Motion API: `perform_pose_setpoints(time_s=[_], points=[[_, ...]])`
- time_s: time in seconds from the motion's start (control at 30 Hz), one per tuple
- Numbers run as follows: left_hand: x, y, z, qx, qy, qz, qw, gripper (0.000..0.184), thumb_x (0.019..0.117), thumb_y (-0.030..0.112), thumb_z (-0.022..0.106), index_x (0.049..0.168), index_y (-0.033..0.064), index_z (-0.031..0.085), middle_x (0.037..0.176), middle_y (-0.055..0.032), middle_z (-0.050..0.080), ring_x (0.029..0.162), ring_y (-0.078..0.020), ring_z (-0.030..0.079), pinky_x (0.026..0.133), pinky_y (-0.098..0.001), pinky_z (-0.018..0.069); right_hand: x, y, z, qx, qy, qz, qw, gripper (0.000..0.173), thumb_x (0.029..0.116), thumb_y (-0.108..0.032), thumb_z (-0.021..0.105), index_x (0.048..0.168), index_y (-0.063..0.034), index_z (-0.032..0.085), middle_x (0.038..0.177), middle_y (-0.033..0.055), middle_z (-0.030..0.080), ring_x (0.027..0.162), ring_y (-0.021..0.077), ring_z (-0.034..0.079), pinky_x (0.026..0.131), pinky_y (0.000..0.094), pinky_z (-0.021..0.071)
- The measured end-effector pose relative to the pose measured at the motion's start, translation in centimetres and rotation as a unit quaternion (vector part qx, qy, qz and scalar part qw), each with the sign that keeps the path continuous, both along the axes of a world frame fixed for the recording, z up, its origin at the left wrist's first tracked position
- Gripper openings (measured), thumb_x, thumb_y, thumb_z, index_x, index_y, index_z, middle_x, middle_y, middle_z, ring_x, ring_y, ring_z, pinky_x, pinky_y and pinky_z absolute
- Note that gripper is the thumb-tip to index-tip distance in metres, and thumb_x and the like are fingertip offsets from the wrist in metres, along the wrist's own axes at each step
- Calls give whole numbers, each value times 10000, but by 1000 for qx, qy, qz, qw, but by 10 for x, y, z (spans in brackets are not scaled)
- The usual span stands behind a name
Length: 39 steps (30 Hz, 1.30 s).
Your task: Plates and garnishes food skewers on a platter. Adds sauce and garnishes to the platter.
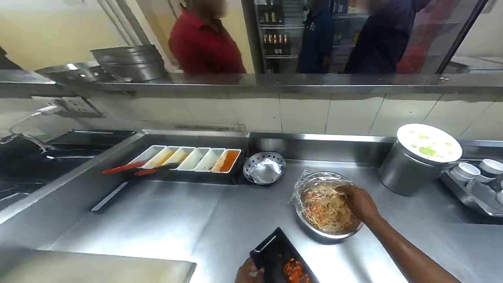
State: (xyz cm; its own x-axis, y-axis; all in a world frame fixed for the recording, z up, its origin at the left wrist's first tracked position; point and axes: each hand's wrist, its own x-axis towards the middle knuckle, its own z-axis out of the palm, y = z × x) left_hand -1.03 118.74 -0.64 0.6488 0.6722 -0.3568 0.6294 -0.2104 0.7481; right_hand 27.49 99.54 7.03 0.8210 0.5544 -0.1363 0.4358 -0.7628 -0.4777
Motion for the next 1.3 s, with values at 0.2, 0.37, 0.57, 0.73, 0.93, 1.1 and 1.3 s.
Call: perform_pose_setpoints(time_s=[0.2, 0.37, 0.57, 0.73, 0.93, 1.1, 1.3], points=[[23, 17, -2, 16, 30, -29, 999, 427, 984, 15, 563, 1387, -111, 505, 1256, -306, 571, 1005, -382, 657, 902, -493, 541, 4, -5, 13, 11, 56, -25, 998, 259, 1024, -108, 617, 1258, -51, 712, 1211, 192, 713, 1154, 358, 662, 1034, 542, 475], [22, 29, -1, 36, 48, -71, 996, 447, 980, 30, 572, 1406, -91, 511, 1272, -295, 587, 1118, -398, 625, 968, -496, 505, 6, -12, 25, 177, 153, -88, 968, 223, 995, -7, 627, 1208, 29, 678, 1023, 162, 699, 836, 203, 658, 799, 387, 548], [7, 27, -9, -18, 15, -64, 998, 505, 1020, 58, 540, 1501, -44, 425, 1295, -262, 580, 1019, -323, 657, 901, -434, 546, -36, 20, 53, 225, 227, -45, 946, 174, 986, 40, 609, 1139, 20, 690, 884, 83, 690, 705, 105, 639, 697, 276, 556], [-4, 35, -18, -71, -29, -14, 997, 498, 1043, 104, 550, 1510, -6, 416, 1255, -188, 600, 787, -193, 661, 719, -341, 577, -79, 71, 47, 89, 171, 133, 972, 227, 1002, -60, 622, 1208, -25, 711, 1018, 132, 722, 859, 197, 681, 840, 402, 559], [-5, 51, -6, -17, -99, -49, 994, 437, 1012, 88, 533, 1441, 7, 520, 1361, -191, 583, 1059, -237, 644, 893, -359, 536, -121, 127, -25, -92, 107, 370, 918, 294, 1003, -33, 571, 1272, -9, 687, 1297, 256, 648, 1249, 433, 595, 1075, 591, 440], [5, 58, 1, -17, -71, -180, 981, 432, 1045, 146, 480, 1462, 45, 532, 1461, -183, 547, 1317, -283, 552, 1078, -401, 466, -122, 130, -25, -99, 144, 412, 894, 452, 972, -15, 614, 1422, -10, 576, 1463, 248, 540, 1386, 403, 494, 1161, 554, 371], [16, 53, -3, 49, -56, -207, 976, 399, 1016, 186, 579, 1382, 33, 619, 1371, -191, 615, 1236, -311, 601, 1078, -407, 465, -105, 121, -12, -62, 143, 355, 922, 286, 1032, -59, 524, 1254, 18, 688, 1290, 238, 648, 1242, 374, 598, 1093, 509, 429]])
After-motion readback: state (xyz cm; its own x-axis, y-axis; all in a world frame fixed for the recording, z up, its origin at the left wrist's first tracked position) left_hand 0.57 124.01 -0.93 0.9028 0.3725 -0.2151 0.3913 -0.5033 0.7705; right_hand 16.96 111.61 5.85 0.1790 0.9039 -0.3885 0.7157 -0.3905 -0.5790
